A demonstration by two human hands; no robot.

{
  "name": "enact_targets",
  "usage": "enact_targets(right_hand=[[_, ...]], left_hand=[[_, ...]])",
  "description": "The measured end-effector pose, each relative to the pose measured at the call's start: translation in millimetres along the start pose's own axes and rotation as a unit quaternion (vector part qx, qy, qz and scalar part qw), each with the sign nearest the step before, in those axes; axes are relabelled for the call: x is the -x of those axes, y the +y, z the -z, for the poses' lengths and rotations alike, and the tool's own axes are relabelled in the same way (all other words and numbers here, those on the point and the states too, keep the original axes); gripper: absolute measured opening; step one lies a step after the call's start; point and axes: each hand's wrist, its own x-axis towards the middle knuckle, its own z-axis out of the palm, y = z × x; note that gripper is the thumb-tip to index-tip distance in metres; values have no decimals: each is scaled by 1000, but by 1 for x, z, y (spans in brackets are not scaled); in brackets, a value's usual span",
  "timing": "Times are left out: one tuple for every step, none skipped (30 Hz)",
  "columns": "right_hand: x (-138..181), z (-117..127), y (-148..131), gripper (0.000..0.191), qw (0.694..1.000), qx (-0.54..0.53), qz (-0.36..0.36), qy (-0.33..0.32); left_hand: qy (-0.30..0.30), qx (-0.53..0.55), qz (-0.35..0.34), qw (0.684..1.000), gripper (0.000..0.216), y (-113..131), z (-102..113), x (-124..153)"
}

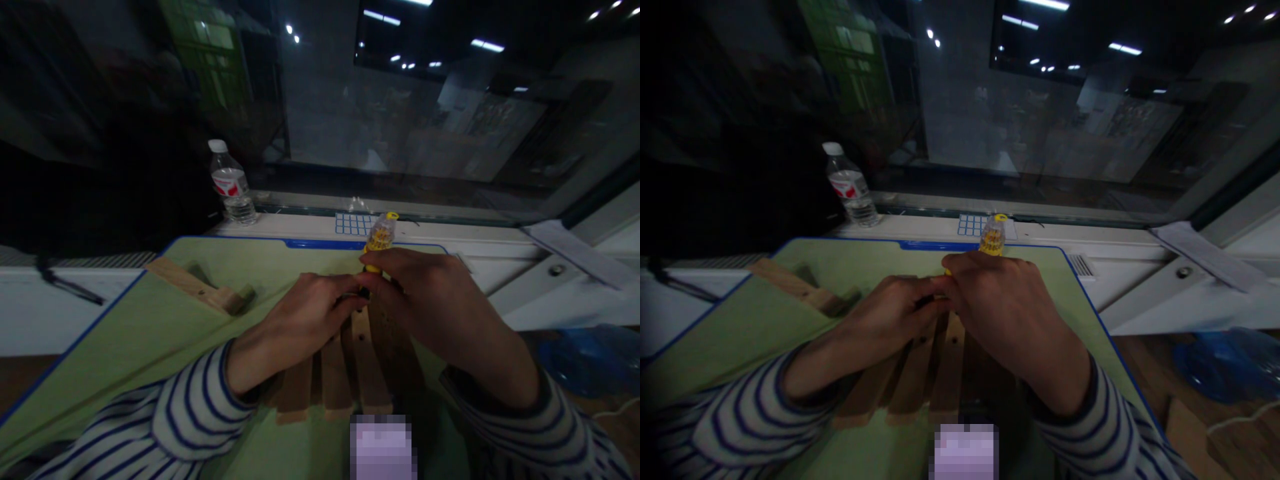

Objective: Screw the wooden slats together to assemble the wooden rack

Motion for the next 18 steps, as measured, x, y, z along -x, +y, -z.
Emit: enact_targets(right_hand=[[0,0,0,24,1000,6,-3,4],[0,-1,-1,24,1000,12,-5,9],[0,-1,-2,24,1000,16,-7,11],[1,-2,-2,23,1000,20,-9,13],[1,-2,-3,23,1000,24,-11,14],[1,-2,-4,22,999,27,-12,15],[1,-3,-4,22,999,29,-11,15],[2,-3,-4,21,999,31,-10,16],[2,-4,-4,21,999,31,-8,17],[2,-4,-4,21,999,32,-7,19],[1,-5,-4,21,999,34,-7,19],[1,-5,-4,22,999,35,-8,20],[1,-5,-3,22,999,37,-9,19],[1,-5,-3,22,999,39,-11,18],[1,-5,-3,23,999,41,-13,17],[2,-5,-3,23,999,41,-14,15],[2,-4,-2,23,999,40,-16,12],[3,-4,-2,23,999,36,-18,9]], left_hand=[[-1,5,-5,1000,27,0,0,0],[0,9,-10,1000,27,0,0,0],[4,11,-12,1000,26,0,0,0],[6,13,-12,1000,25,0,0,1],[8,15,-12,1000,24,0,-1,1],[9,19,-13,1000,24,0,-1,1],[8,24,-15,1000,24,0,-1,1],[7,29,-18,999,24,0,-1,1],[6,33,-20,999,25,0,-1,1],[8,34,-23,999,25,-1,-1,0],[9,33,-23,999,26,-1,-1,0],[8,29,-21,999,26,-1,-1,0],[5,24,-16,1000,26,-1,-1,0],[3,18,-11,1000,26,-2,-1,0],[-1,12,-6,1000,27,-2,-2,0],[-5,9,-3,1000,27,-3,-2,-1],[-8,7,-2,1000,27,-3,-2,-1],[-8,7,-3,1000,28,-3,-3,-1]])
